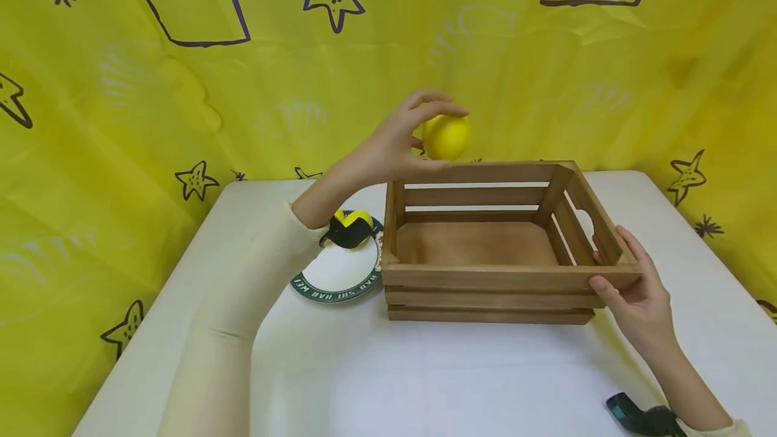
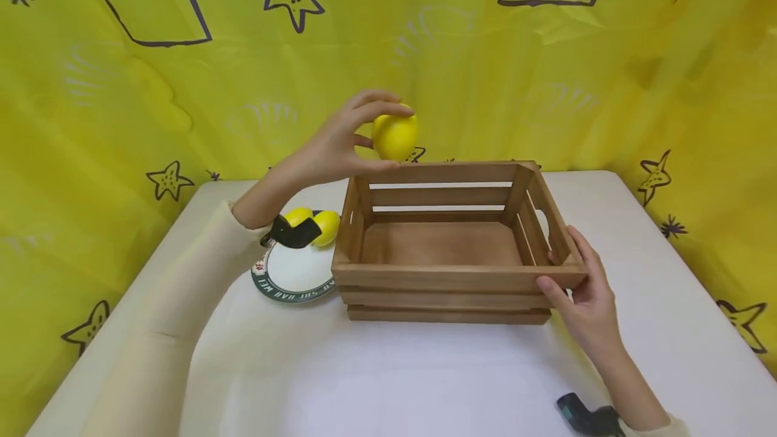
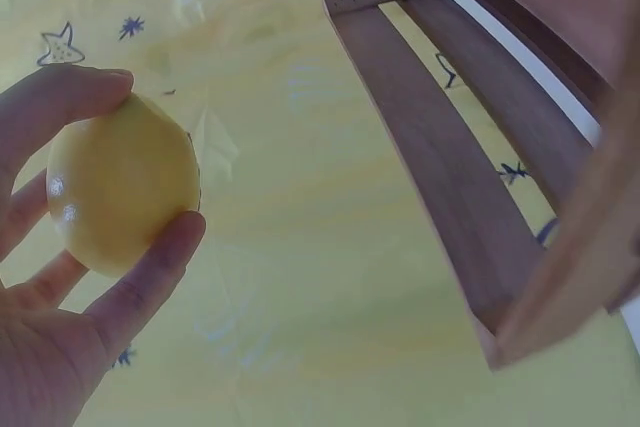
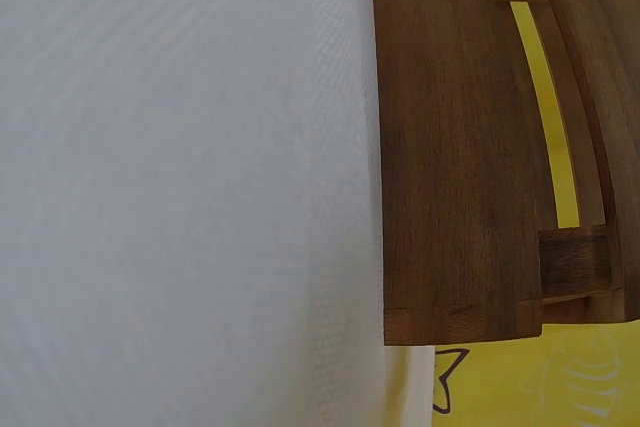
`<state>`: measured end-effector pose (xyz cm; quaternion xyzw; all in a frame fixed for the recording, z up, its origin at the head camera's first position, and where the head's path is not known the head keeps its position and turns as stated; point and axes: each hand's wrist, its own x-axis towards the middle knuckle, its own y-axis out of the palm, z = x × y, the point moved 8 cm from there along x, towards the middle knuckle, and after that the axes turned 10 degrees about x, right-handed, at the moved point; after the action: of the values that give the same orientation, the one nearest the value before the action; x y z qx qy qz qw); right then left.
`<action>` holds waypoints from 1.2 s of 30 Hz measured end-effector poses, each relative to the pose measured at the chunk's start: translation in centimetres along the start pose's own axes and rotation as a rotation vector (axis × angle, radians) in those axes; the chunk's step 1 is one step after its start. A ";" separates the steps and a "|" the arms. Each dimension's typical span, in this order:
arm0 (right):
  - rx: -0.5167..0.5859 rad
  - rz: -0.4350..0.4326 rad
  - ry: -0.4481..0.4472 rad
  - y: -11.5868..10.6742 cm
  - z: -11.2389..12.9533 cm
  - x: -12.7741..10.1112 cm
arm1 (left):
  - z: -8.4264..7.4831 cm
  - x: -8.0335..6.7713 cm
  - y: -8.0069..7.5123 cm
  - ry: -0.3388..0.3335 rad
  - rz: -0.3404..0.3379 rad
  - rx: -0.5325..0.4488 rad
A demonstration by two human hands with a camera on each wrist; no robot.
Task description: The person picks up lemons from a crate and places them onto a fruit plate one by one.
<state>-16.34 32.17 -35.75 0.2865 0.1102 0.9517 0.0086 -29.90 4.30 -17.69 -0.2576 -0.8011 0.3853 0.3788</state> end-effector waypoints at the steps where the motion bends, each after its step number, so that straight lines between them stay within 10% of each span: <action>1: 0.001 -0.005 0.003 0.0 0.0 0.0 | 0.3 -0.5 -0.2 -0.006 -0.009 -0.001; 18: 0.031 -0.048 0.043 -0.2 -0.2 0.0 | 3.1 -8.2 -2.2 -0.069 -0.132 0.057; 36: 0.067 -0.036 0.032 -0.4 -0.4 -0.1 | 6.7 -14.4 -0.7 -0.231 -0.178 0.042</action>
<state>-16.50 32.45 -36.18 0.2696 0.1474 0.9515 0.0143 -26.99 -9.05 -25.75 -0.1314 -0.8508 0.3937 0.3222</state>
